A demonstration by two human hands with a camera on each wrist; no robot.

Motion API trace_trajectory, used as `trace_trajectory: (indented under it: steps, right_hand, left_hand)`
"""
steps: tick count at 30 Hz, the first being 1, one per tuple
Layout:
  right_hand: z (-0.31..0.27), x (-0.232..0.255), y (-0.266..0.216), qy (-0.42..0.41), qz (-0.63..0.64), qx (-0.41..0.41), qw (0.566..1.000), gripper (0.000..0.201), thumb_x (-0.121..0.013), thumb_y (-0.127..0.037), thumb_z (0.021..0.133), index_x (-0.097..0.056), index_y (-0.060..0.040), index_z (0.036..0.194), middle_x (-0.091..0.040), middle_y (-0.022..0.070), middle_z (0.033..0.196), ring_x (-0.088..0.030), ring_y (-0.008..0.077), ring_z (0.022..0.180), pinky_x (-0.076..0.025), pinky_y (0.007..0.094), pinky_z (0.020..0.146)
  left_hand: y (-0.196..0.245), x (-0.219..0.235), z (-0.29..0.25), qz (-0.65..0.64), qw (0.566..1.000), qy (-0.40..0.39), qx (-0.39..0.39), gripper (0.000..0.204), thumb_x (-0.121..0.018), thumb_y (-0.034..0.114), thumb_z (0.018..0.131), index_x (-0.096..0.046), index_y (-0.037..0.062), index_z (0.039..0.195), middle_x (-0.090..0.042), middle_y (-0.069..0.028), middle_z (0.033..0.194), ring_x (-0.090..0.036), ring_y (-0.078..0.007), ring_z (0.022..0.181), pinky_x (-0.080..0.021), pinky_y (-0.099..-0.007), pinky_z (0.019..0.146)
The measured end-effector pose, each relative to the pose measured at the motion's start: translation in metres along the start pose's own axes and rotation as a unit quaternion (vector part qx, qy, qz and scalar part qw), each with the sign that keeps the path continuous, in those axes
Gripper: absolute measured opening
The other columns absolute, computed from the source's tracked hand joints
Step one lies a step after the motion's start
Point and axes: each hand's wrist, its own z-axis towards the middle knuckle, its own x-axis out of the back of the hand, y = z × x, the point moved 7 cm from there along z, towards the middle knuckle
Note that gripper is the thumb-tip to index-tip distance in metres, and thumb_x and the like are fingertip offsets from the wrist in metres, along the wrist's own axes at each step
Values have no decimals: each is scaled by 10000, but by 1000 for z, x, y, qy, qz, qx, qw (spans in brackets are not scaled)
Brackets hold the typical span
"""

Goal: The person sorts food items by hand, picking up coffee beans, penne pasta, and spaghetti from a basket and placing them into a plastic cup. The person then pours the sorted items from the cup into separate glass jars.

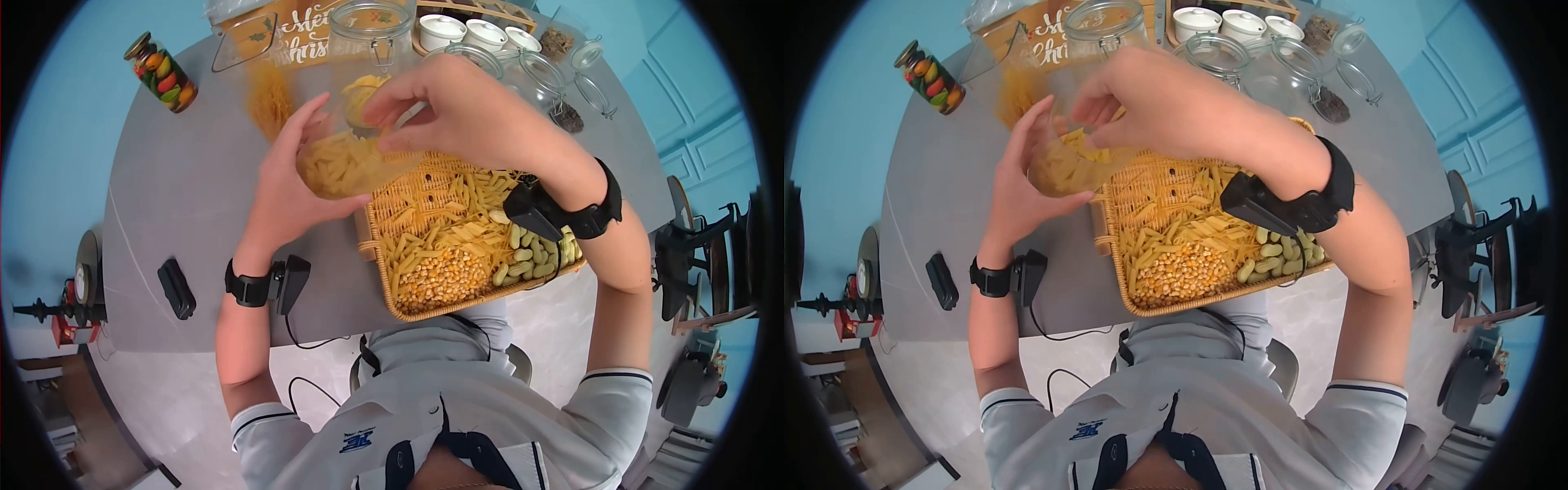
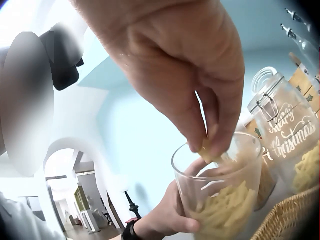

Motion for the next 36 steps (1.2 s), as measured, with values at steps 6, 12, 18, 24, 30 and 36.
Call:
trace_trajectory:
  steps: [6, 12, 18, 24, 30, 36]
  right_hand:
    - [-40, 47, 44, 57, 73, -90, 992, 247, -749, -83, 862, -728, 25, 1083, -759, 134, 987, -723, 155, 870, -582, 299, 831]
    - [-130, 27, 140, -84, -126, -195, 969, 335, -813, -54, 782, -731, -7, 1103, -747, 128, 1042, -719, 258, 934, -575, 349, 873]
    - [-156, -8, 143, -126, -130, -140, 973, 455, -811, -29, 729, -706, -21, 1172, -613, 163, 1328, -573, 332, 1225, -473, 398, 1052]
    - [-150, -20, 140, -133, -148, -141, 970, 433, -787, -42, 731, -697, -12, 1153, -594, 137, 1271, -566, 342, 1199, -490, 400, 1018]
    - [-148, -24, 139, -108, -165, -121, 973, 366, -805, -46, 730, -703, -5, 1080, -607, 123, 1187, -585, 328, 1146, -500, 399, 981]
    - [-144, -27, 133, -117, -123, -86, 982, 318, -783, -11, 724, -702, 8, 1031, -622, 114, 1132, -599, 330, 1097, -510, 406, 942]
  left_hand:
    - [7, -8, 29, 77, 995, -9, -56, 1020, -941, 153, 569, -448, 72, 1458, -540, -137, 1309, -552, -308, 1214, -464, -397, 1033]
    - [19, -18, 48, 83, 994, -12, -75, 966, -928, 147, 575, -477, 44, 1423, -533, -141, 1337, -540, -312, 1239, -460, -386, 1042]
    - [23, -40, 60, 47, 995, -83, -38, 990, -927, 207, 583, -460, 8, 1433, -587, -186, 1329, -569, -316, 1235, -466, -381, 1030]
    - [16, -51, 64, 2, 993, -112, -25, 1031, -940, 246, 567, -449, -20, 1434, -645, -217, 1257, -608, -320, 1213, -481, -379, 1008]
    - [13, -44, 63, 17, 994, -106, -26, 1034, -942, 259, 565, -453, -19, 1432, -661, -222, 1239, -623, -325, 1198, -490, -381, 997]
    - [14, -48, 64, 19, 992, -125, -15, 1009, -937, 217, 583, -458, -16, 1440, -641, -182, 1291, -600, -252, 1212, -464, -341, 1021]
